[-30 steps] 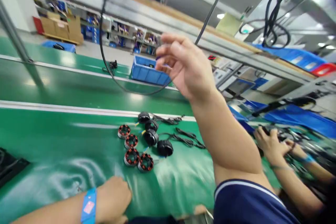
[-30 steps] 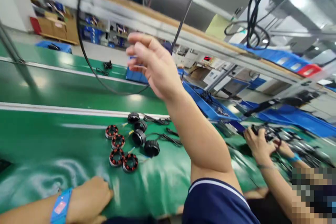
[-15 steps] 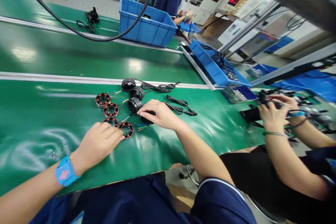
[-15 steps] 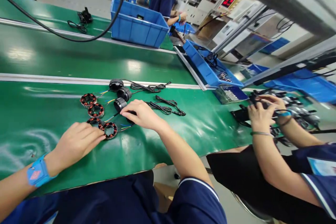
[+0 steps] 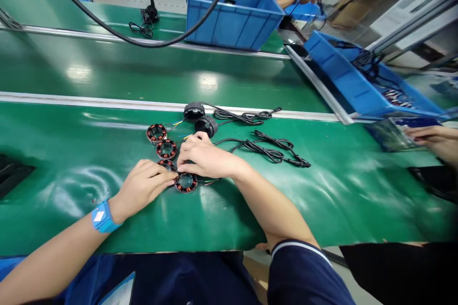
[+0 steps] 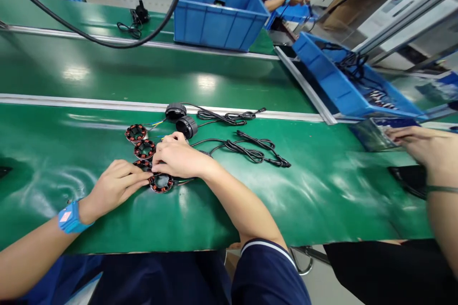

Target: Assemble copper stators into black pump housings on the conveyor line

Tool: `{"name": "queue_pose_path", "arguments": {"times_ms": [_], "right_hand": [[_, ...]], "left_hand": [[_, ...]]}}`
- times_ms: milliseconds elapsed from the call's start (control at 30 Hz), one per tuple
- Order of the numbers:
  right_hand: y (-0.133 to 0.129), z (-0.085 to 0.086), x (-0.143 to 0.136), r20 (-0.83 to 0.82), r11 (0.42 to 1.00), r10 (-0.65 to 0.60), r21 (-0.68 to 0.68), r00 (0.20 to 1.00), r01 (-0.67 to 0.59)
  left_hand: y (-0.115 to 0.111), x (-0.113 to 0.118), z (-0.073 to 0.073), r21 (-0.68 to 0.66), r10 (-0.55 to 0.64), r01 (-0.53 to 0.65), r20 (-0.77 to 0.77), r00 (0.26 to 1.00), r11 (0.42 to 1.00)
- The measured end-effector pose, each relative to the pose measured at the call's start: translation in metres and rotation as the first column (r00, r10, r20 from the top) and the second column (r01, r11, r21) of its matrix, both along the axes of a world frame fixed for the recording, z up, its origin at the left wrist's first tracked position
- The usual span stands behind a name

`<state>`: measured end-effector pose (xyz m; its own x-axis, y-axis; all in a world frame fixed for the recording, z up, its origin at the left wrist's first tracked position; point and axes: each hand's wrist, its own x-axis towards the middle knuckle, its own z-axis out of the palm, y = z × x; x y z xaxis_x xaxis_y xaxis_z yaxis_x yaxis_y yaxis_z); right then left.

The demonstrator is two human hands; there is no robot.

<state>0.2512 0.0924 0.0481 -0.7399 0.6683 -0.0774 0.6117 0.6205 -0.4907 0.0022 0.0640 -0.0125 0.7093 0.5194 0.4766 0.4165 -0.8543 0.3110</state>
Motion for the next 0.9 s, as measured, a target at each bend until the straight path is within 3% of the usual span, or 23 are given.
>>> {"name": "queue_pose_path", "arguments": {"times_ms": [100, 233, 300, 467, 600, 767, 833, 900], "right_hand": [[0.000, 0.001, 0.000, -0.026, 0.999, -0.030, -0.025, 0.999, 0.029], [0.001, -0.004, -0.002, -0.036, 0.964, -0.264, 0.027, 0.964, 0.265], [0.003, -0.003, 0.001, -0.071, 0.946, -0.319, 0.044, 0.945, 0.323], [0.027, 0.012, 0.022, -0.326, 0.907, -0.346, 0.124, 0.880, 0.402], [0.056, 0.012, 0.023, -0.143, 0.915, -0.344, 0.169, 0.928, 0.366], [0.074, 0.000, 0.007, 0.148, 0.971, -0.222, 0.123, 0.964, 0.205], [0.076, 0.000, 0.006, 0.127, 0.970, -0.229, 0.112, 0.965, 0.216], [0.079, 0.003, 0.009, 0.034, 0.943, -0.310, 0.137, 0.950, 0.303]], "left_hand": [[0.001, -0.001, 0.002, -0.021, -0.016, 0.016, 0.011, 1.000, 1.000], [0.000, -0.003, 0.003, -0.052, -0.047, 0.048, 0.007, 0.999, 0.998], [0.000, -0.006, 0.004, -0.052, -0.048, 0.049, 0.028, 0.998, 0.997], [0.016, -0.011, 0.021, -0.042, 0.125, -0.122, 0.091, 0.988, 0.992], [0.041, 0.003, 0.030, 0.008, 0.138, -0.138, -0.061, 0.989, 0.990], [0.055, 0.019, 0.018, -0.081, 0.052, -0.074, -0.247, 0.968, 0.994], [0.056, 0.020, 0.013, -0.113, 0.022, -0.053, -0.258, 0.966, 0.992], [0.057, 0.017, 0.012, -0.121, -0.003, -0.026, -0.229, 0.973, 0.992]]}}
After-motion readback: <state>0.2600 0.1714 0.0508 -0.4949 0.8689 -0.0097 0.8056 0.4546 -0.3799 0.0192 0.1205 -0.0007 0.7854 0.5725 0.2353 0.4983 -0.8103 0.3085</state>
